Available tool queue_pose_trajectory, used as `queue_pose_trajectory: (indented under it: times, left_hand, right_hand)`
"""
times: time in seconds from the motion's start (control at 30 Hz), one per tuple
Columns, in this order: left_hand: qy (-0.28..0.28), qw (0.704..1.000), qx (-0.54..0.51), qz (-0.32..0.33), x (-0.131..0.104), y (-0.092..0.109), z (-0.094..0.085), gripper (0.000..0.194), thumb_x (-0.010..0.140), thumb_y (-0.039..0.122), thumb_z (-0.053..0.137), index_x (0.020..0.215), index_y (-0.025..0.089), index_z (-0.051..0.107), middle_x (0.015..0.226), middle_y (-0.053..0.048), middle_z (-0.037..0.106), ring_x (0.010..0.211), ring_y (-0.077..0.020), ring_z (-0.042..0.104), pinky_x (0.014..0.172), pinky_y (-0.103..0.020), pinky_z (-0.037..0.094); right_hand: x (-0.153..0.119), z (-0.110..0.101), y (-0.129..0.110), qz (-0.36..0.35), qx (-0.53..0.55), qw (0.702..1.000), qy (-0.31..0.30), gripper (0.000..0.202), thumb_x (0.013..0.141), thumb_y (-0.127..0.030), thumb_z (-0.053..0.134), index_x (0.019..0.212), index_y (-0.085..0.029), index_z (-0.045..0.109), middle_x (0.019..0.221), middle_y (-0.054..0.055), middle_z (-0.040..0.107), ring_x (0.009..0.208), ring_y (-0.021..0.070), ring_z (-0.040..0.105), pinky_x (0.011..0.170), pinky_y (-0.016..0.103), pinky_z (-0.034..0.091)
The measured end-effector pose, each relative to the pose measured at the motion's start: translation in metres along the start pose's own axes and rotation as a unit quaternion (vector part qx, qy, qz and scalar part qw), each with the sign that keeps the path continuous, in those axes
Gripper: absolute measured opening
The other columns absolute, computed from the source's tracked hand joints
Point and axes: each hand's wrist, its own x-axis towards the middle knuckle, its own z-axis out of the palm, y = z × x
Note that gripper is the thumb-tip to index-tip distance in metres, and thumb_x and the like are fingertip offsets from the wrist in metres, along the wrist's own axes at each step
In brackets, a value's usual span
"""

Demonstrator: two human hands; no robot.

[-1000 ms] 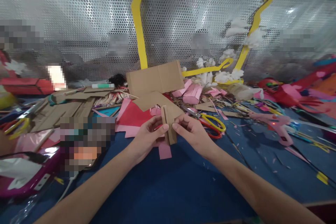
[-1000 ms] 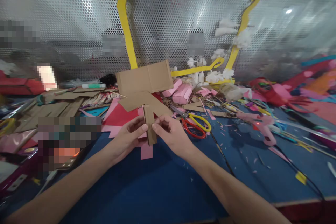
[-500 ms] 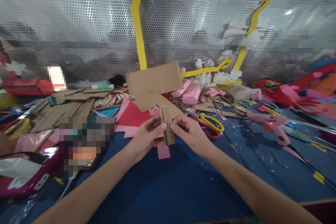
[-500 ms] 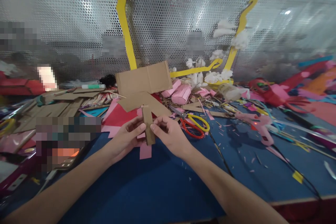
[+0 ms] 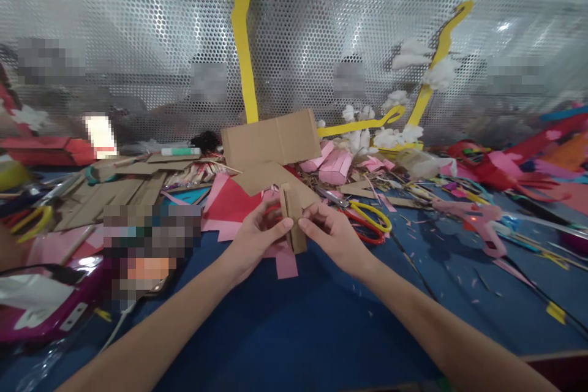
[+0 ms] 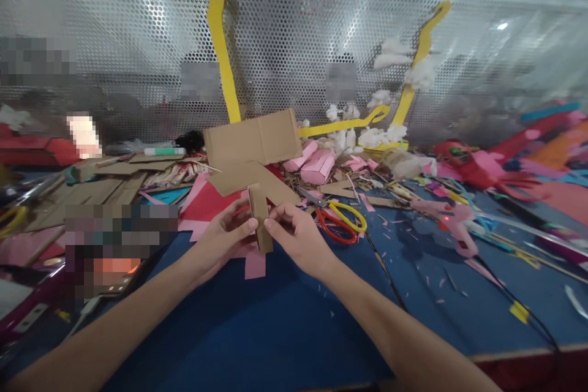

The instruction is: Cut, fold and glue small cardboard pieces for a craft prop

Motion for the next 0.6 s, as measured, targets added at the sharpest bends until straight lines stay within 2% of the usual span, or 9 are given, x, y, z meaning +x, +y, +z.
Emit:
queue_pose_trajectory:
  times: [0.17,0.3,0.4,0.47,0.6]
  left_hand:
    - [-0.030,0.998,0.009,0.045,0.001,0.000,-0.002,0.065,0.079,0.028,0.085,0.137,0.027,0.056,0.126,-0.011,0.068,0.120,-0.0272,0.062,0.100,-0.041,0.051]
    - [-0.037,0.997,0.022,0.061,-0.002,0.002,-0.001,0.065,0.079,0.023,0.084,0.137,0.030,0.056,0.134,-0.009,0.062,0.122,-0.0255,0.059,0.100,-0.039,0.051]
    - [-0.026,0.997,0.031,0.072,-0.002,0.002,-0.001,0.058,0.076,0.022,0.086,0.128,0.027,0.061,0.126,-0.007,0.064,0.115,-0.0233,0.062,0.099,-0.037,0.052]
    - [-0.012,0.996,0.033,0.076,-0.001,0.001,-0.001,0.055,0.074,0.021,0.087,0.123,0.026,0.063,0.120,-0.006,0.066,0.112,-0.0226,0.063,0.099,-0.037,0.051]
    - [0.001,0.997,0.034,0.071,-0.001,0.001,-0.001,0.055,0.075,0.020,0.086,0.123,0.027,0.060,0.119,-0.005,0.065,0.111,-0.0223,0.062,0.099,-0.037,0.051]
  right_hand:
    - [0.000,-0.002,-0.006,-0.047,-0.075,0.996,0.010,0.017,0.096,-0.037,0.060,0.088,-0.021,0.059,0.081,0.001,0.063,0.074,0.0164,0.059,0.067,0.029,0.046]
    - [0.000,-0.006,-0.006,-0.061,-0.090,0.994,0.025,0.013,0.097,-0.034,0.058,0.095,-0.021,0.062,0.086,0.003,0.065,0.079,0.0178,0.061,0.070,0.030,0.047]
    - [0.003,-0.011,-0.003,-0.057,-0.046,0.996,0.055,0.012,0.098,-0.034,0.059,0.104,-0.023,0.058,0.089,0.002,0.064,0.074,0.0161,0.061,0.067,0.029,0.049]
    - [0.004,-0.014,-0.002,-0.058,-0.023,0.996,0.069,0.012,0.098,-0.035,0.059,0.103,-0.024,0.056,0.084,-0.001,0.060,0.067,0.0142,0.059,0.064,0.029,0.049]
    - [0.004,-0.017,0.000,-0.062,-0.045,0.995,0.069,0.016,0.101,-0.034,0.054,0.099,-0.022,0.065,0.079,0.000,0.060,0.069,0.0151,0.060,0.066,0.029,0.048]
